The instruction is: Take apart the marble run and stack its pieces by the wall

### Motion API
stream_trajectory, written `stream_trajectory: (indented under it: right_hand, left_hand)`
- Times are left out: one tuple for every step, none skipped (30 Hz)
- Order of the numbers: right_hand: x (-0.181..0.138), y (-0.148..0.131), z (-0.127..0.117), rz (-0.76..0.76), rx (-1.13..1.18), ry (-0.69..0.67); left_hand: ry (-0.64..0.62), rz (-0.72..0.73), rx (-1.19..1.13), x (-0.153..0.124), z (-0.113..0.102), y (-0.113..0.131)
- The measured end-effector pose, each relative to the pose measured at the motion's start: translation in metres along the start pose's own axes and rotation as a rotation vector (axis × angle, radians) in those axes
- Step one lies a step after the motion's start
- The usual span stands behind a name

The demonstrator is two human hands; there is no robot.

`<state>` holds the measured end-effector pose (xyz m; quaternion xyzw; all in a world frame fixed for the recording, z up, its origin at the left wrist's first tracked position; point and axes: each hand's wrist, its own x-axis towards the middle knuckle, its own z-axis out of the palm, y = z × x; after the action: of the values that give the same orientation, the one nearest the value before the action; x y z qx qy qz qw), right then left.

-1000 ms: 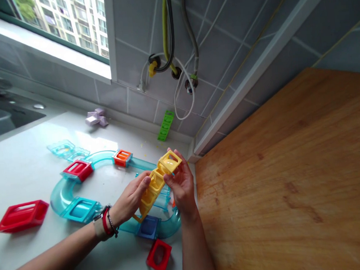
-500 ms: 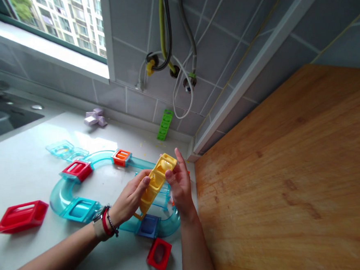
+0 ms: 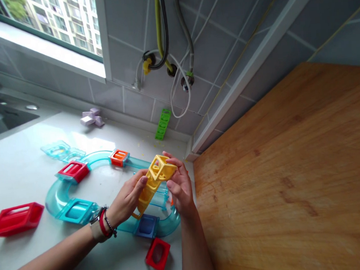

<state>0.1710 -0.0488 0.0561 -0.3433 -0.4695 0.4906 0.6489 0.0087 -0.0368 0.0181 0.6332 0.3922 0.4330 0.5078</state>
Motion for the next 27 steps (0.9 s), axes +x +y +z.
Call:
stream_trajectory:
  right_hand:
    - [0.0, 0.002, 0.0, -0.007, -0.013, 0.021]
    - [0.001, 0.003, 0.0, -0.021, -0.034, 0.052]
    - [0.002, 0.006, -0.001, -0.04, -0.062, 0.09]
    - [0.003, 0.008, -0.001, -0.06, -0.097, 0.128]
    - [0.003, 0.01, -0.001, -0.079, -0.134, 0.159]
    - [0.004, 0.012, -0.002, -0.095, -0.168, 0.178]
    - [0.005, 0.014, -0.002, -0.11, -0.196, 0.189]
    - [0.006, 0.015, -0.001, -0.125, -0.217, 0.195]
    - [0.007, 0.016, -0.001, -0.142, -0.233, 0.199]
    - [0.007, 0.017, 0.0, -0.159, -0.247, 0.202]
    - [0.008, 0.018, 0.001, -0.178, -0.264, 0.206]
    - [0.008, 0.018, 0.002, -0.197, -0.285, 0.214]
    - [0.008, 0.019, 0.003, -0.213, -0.307, 0.223]
    - [0.007, 0.02, 0.004, -0.225, -0.324, 0.231]
    - [0.007, 0.021, 0.005, -0.233, -0.335, 0.234]
    - [0.006, 0.023, 0.005, -0.234, -0.338, 0.228]
    - [0.005, 0.024, 0.006, -0.226, -0.33, 0.213]
    - [0.004, 0.026, 0.006, -0.21, -0.314, 0.19]
    - [0.003, 0.028, 0.006, -0.19, -0.293, 0.167]
    - [0.003, 0.03, 0.006, -0.169, -0.273, 0.152]
    - [0.003, 0.032, 0.006, -0.149, -0.257, 0.148]
    - [0.003, 0.034, 0.006, -0.132, -0.246, 0.153]
    - [0.004, 0.035, 0.005, -0.118, -0.238, 0.161]
    - [0.005, 0.036, 0.005, -0.106, -0.225, 0.165]
    - [0.006, 0.037, 0.005, -0.093, -0.202, 0.165]
    - [0.007, 0.038, 0.005, -0.076, -0.168, 0.158]
    - [0.007, 0.038, 0.006, -0.061, -0.128, 0.151]
  left_hand:
    - [0.0, -0.003, 0.002, 0.0, 0.0, 0.0]
    - [-0.006, -0.002, 0.001, 0.0, 0.0, 0.0]
    - [-0.014, 0.002, -0.002, 0.0, 0.001, 0.001]
    - [-0.023, 0.007, -0.006, 0.0, 0.001, 0.001]
    - [-0.029, 0.012, -0.011, 0.0, 0.002, 0.002]
    - [-0.032, 0.015, -0.016, -0.001, 0.002, 0.002]
    - [-0.031, 0.015, -0.02, -0.001, 0.002, 0.003]
    - [-0.029, 0.014, -0.021, -0.001, 0.002, 0.003]
    - [-0.027, 0.012, -0.02, -0.001, 0.003, 0.004]
    - [-0.024, 0.01, -0.018, -0.001, 0.003, 0.004]
    - [-0.023, 0.008, -0.018, -0.001, 0.003, 0.003]
    - [-0.021, 0.008, -0.021, -0.001, 0.003, 0.003]
    - [-0.019, 0.007, -0.028, -0.001, 0.002, 0.003]
    - [-0.015, 0.005, -0.038, -0.001, 0.002, 0.002]
    - [-0.011, 0.001, -0.05, -0.001, 0.002, 0.001]
    - [-0.006, -0.005, -0.061, -0.001, 0.002, 0.0]
    - [0.001, -0.013, -0.076, 0.0, 0.002, -0.001]
    - [0.008, -0.022, -0.096, 0.0, 0.002, -0.002]
    - [0.019, -0.031, -0.119, 0.001, 0.001, -0.003]
    - [0.035, -0.041, -0.144, 0.003, 0.001, -0.004]
    - [0.055, -0.049, -0.166, 0.004, 0.001, -0.005]
    - [0.077, -0.054, -0.18, 0.005, 0.0, -0.006]
    - [0.099, -0.053, -0.184, 0.006, 0.0, -0.007]
    - [0.118, -0.046, -0.177, 0.006, 0.0, -0.007]
    - [0.127, -0.037, -0.167, 0.006, 0.0, -0.006]
    - [0.125, -0.028, -0.156, 0.006, 0.0, -0.006]
    - [0.115, -0.022, -0.146, 0.005, 0.001, -0.005]
